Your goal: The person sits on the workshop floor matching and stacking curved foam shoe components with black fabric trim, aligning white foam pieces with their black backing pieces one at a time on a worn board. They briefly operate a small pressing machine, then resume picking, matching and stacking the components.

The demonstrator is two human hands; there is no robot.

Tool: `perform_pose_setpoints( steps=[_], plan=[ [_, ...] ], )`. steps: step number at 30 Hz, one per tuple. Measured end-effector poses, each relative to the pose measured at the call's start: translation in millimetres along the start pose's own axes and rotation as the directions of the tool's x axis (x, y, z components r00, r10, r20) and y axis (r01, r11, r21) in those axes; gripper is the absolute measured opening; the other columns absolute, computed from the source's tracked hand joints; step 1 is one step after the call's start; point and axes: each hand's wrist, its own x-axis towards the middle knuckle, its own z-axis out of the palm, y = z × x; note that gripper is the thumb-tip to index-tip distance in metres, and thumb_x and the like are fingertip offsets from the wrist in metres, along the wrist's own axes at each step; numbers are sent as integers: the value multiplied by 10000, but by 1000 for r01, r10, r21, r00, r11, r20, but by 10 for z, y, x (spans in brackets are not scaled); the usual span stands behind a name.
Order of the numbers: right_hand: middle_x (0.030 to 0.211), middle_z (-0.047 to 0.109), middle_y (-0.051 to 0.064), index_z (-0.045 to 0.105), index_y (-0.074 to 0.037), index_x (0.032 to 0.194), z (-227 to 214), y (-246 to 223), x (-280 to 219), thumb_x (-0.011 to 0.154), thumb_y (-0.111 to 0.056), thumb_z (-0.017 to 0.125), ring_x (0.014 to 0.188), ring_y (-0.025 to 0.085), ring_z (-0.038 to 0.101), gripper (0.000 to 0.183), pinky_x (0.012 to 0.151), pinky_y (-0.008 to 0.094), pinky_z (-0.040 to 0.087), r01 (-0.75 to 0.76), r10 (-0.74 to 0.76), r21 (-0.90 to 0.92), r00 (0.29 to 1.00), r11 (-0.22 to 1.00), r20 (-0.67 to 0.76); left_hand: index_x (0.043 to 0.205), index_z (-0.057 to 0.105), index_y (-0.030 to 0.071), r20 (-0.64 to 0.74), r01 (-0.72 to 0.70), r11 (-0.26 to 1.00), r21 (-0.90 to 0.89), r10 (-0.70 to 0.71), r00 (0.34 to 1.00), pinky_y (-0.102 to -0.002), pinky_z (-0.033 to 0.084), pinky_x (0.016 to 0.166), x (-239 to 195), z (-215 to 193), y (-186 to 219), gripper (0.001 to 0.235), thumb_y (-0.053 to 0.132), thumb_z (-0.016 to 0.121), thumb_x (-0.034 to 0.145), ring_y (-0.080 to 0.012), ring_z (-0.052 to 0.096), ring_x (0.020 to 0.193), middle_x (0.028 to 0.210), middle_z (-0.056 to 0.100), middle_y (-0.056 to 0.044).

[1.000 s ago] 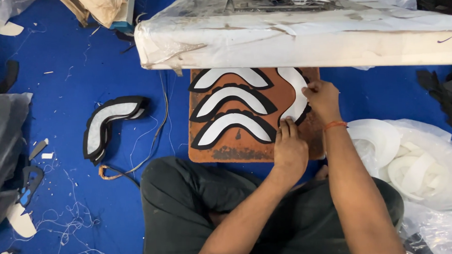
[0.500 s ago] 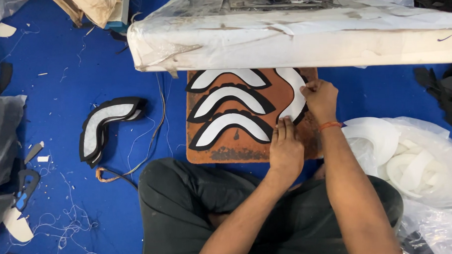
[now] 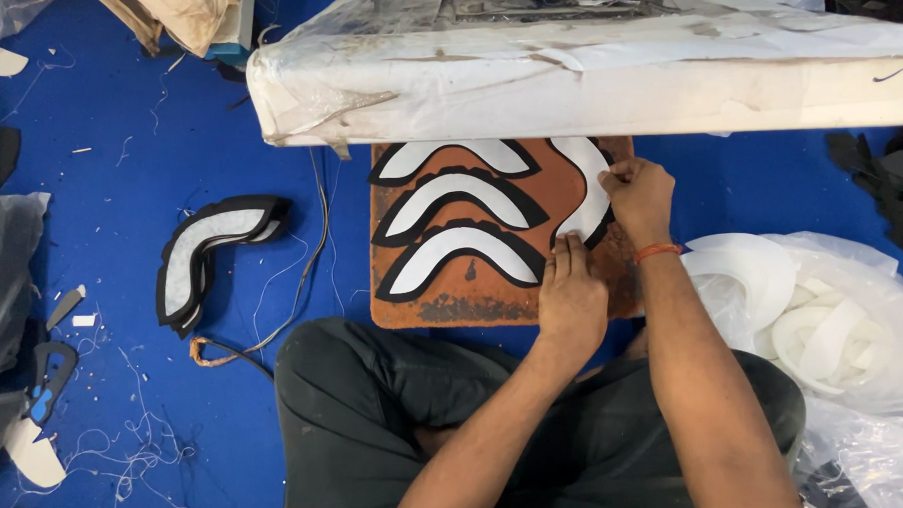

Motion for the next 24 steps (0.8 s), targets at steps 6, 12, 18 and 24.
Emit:
perform_pose_setpoints(
  steps=[6, 12, 18, 24],
  plan=[
    [834, 752, 162, 755, 21, 957, 31, 38, 19, 866, -164, 846, 713, 217, 726, 225, 653, 340, 559, 6, -6, -10, 1000, 1000, -1, 1188, 670, -174, 6, -22, 1000, -17, 22, 1000, -491, 411, 1170, 0, -48, -11, 467, 83, 675, 798, -490, 485, 1388, 1454, 492, -405],
    [853, 754, 169, 758, 25, 953, 40, 50, 18, 859, -163, 856, 724, 214, 730, 231, 662, 335, 568, 33, -33, -17, 999, 999, -18, 1151, 677, -177, 33, -11, 1000, -23, 11, 999, -497, 426, 1140, 22, -84, 7, 471, 87, 682, 761, -499, 476, 1377, 1454, 478, -404],
    [879, 762, 167, 760, 26, 960, 27, 36, 12, 855, -157, 861, 750, 208, 741, 233, 669, 318, 578, 24, -23, 11, 999, 1000, -22, 1150, 685, -167, -13, -1, 1000, -30, 0, 1000, -504, 429, 1128, -20, 42, 12, 436, 63, 673, 780, -501, 458, 1404, 1484, 466, -402],
    [827, 762, 141, 747, 38, 967, -23, -35, -8, 859, -147, 853, 680, 174, 725, 239, 629, 310, 563, -40, 39, 80, 999, 996, 18, 1148, 692, -166, -11, -6, 1000, -17, 6, 1000, -500, 428, 1142, -24, 70, 18, 411, 59, 670, 805, -493, 460, 1413, 1490, 464, -389]
  ],
)
